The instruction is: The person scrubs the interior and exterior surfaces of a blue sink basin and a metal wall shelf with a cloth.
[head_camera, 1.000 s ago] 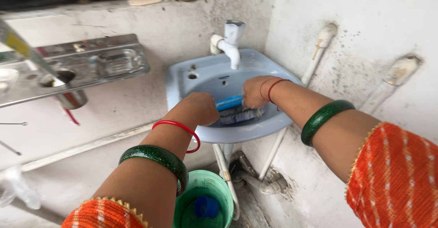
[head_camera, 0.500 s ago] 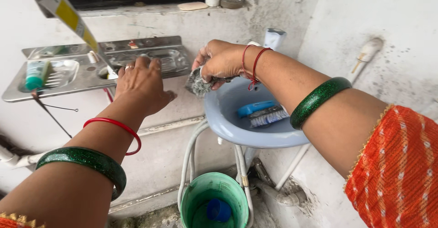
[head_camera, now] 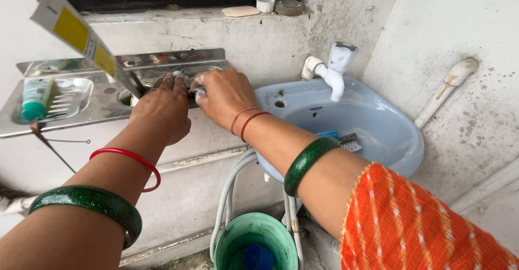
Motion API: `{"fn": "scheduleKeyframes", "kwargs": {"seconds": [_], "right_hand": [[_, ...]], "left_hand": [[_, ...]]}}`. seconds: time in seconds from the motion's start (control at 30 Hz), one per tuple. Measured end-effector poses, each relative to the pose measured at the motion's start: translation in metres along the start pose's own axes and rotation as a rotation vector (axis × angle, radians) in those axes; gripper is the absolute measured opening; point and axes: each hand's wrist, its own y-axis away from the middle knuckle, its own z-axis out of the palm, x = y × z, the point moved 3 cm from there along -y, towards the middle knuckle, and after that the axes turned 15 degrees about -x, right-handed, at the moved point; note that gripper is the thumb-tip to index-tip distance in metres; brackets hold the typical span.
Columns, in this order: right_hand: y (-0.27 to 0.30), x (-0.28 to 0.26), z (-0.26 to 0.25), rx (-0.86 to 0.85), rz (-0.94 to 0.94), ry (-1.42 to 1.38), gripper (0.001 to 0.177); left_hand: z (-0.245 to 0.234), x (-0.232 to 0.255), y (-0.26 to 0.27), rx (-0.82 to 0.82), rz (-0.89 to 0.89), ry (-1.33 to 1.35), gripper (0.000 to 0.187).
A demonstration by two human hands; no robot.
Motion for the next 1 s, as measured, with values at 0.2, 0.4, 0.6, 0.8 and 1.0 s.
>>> {"fn": "scheduleKeyframes", "kwargs": {"seconds": [0.2, 0.4, 0.6, 0.8, 1.0], "right_hand": [[-0.008, 0.011, -0.004, -0.066, 0.035, 0.116, 0.026], [-0.007, 0.010, 0.000, 0.168, -0.118, 0.119, 0.023], [-0.032, 0.023, -0.017, 0.129, 0.200, 0.040, 0.024], [-0.035, 0.018, 0.030, -0.054, -0.276, 0.214, 0.054], [-0.011, 0.029, 0.010, -0.438, -0.212, 0.045, 0.065]], "left_hand": [[-0.005, 0.000, -0.010, -0.018, -0.011, 0.036, 0.095], [0.002, -0.003, -0.024, 0.084, 0.026, 0.091, 0.072], [0.000, -0.002, -0.022, 0.103, 0.023, 0.058, 0.079], [-0.009, -0.004, -0.018, 0.147, 0.104, 0.065, 0.093], [-0.023, 0.000, -0.001, -0.150, -0.036, 0.187, 0.110]]}}
